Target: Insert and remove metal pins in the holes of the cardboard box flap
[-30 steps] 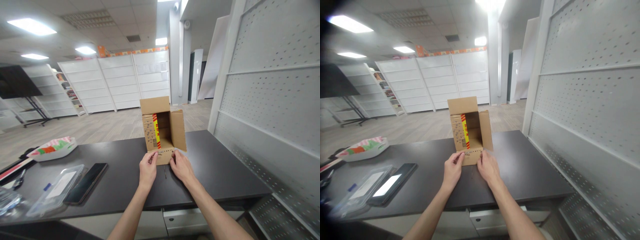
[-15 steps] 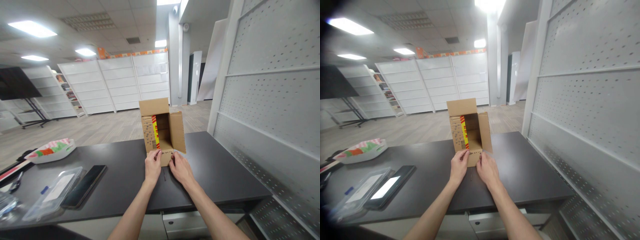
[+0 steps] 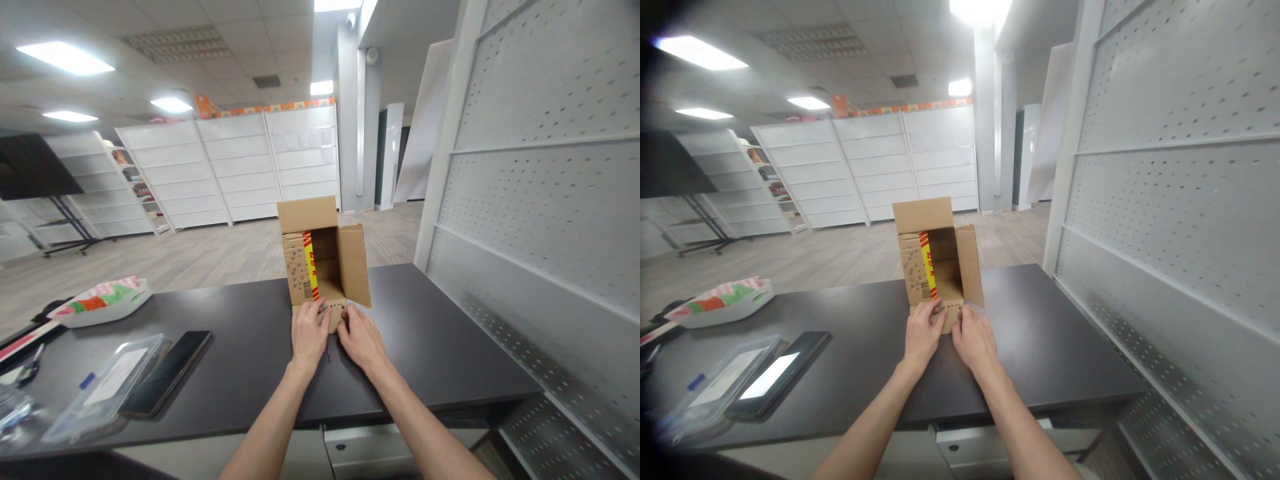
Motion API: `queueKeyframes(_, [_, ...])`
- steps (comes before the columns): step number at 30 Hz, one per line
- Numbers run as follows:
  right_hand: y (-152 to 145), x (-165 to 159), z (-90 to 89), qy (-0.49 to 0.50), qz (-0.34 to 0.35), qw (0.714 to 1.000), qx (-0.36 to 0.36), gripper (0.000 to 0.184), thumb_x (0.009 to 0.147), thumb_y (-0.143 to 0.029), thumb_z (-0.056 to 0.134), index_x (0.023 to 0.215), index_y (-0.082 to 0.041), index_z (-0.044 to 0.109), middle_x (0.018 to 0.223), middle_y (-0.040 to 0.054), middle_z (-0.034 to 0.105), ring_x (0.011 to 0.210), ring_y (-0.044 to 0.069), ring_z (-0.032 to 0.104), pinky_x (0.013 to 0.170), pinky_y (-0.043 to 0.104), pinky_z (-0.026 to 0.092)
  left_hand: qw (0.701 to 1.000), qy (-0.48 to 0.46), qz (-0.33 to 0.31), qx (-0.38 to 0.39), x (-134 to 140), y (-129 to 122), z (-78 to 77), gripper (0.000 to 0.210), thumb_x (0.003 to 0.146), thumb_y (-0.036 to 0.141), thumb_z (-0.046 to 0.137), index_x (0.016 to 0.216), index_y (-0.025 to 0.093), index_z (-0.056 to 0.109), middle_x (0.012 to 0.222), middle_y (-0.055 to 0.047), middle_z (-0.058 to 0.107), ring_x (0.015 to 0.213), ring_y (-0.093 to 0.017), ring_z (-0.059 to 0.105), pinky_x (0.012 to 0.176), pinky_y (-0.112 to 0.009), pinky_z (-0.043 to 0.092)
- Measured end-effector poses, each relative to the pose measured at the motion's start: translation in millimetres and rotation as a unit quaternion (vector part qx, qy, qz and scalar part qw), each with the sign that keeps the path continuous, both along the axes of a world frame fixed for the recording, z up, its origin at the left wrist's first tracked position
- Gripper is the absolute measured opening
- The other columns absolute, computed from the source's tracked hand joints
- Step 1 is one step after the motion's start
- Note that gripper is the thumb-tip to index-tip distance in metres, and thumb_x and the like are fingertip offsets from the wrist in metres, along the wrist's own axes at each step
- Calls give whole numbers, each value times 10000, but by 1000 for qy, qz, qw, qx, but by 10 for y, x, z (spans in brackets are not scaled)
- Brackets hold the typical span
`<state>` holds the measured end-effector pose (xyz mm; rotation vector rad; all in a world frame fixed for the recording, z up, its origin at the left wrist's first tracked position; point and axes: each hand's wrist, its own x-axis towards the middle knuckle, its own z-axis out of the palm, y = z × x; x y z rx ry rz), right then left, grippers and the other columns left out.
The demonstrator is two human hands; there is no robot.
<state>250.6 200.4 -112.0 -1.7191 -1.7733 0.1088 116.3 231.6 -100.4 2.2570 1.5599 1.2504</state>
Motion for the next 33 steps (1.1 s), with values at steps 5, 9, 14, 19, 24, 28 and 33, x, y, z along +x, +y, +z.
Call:
queueKeyframes(5, [0, -5, 3, 3, -2, 1000, 0, 46, 887, -178, 444, 900, -204, 480, 876, 42, 640, 783, 168, 592, 687, 265, 346, 999, 28, 28, 31, -28, -75, -9, 220, 899, 264, 535, 1078, 237, 660, 1007, -51, 661, 967, -196, 619, 803, -321, 429])
queueKeyframes(9, [2, -8, 2, 5, -1, 1000, -2, 59, 885, -168, 440, 906, -203, 483, 883, 43, 643, 780, 166, 592, 689, 263, 348, 997, 52, 35, 48, -28, -111, -16, 224, 893, 270, 535, 1070, 248, 672, 1027, -56, 668, 989, -197, 618, 813, -316, 413])
queueKeyframes(14, [-1, -9, 11, 6, -4, 1000, -8, 63, 884, -163, 438, 899, -205, 482, 882, 42, 643, 798, 168, 599, 697, 262, 349, 995, 79, 54, 29, -21, -120, -13, 232, 889, 275, 535, 1057, 256, 694, 1012, -52, 667, 953, -192, 620, 790, -316, 404])
queueKeyframes(19, [1, -15, 0, 6, -7, 1000, -1, 65, 893, -171, 430, 897, -209, 483, 872, 39, 644, 794, 173, 605, 689, 265, 352, 993, 97, 58, 12, -14, -131, 4, 244, 891, 265, 525, 1067, 253, 693, 1019, -57, 668, 964, -198, 617, 791, -326, 406])
queueKeyframes(24, [10, -13, -15, 4, -4, 1000, 1, 58, 891, -177, 440, 899, -210, 487, 876, 39, 648, 802, 177, 609, 693, 267, 354, 994, 89, 56, -17, -16, -161, 46, 246, 885, 234, 507, 1086, 250, 648, 1069, -56, 663, 1011, -204, 608, 820, -333, 401])
queueKeyframes(28, [1, -14, 3, 7, -2, 1000, 2, 50, 890, -181, 441, 897, -211, 481, 881, 36, 645, 796, 174, 602, 688, 266, 350, 990, 111, 60, -64, -31, -245, 107, 133, 875, 256, 504, 947, 221, 611, 985, -49, 666, 956, -212, 610, 784, -330, 390])
queueKeyframes(33, [-9, -16, 21, 15, 0, 1000, -2, 55, 877, -164, 440, 873, -210, 469, 846, 31, 632, 783, 170, 590, 683, 264, 340, 973, 175, 72, -135, -54, -435, 181, 172, 860, 359, 526, 868, 198, 585, 956, -80, 662, 934, -257, 617, 780, -359, 390])
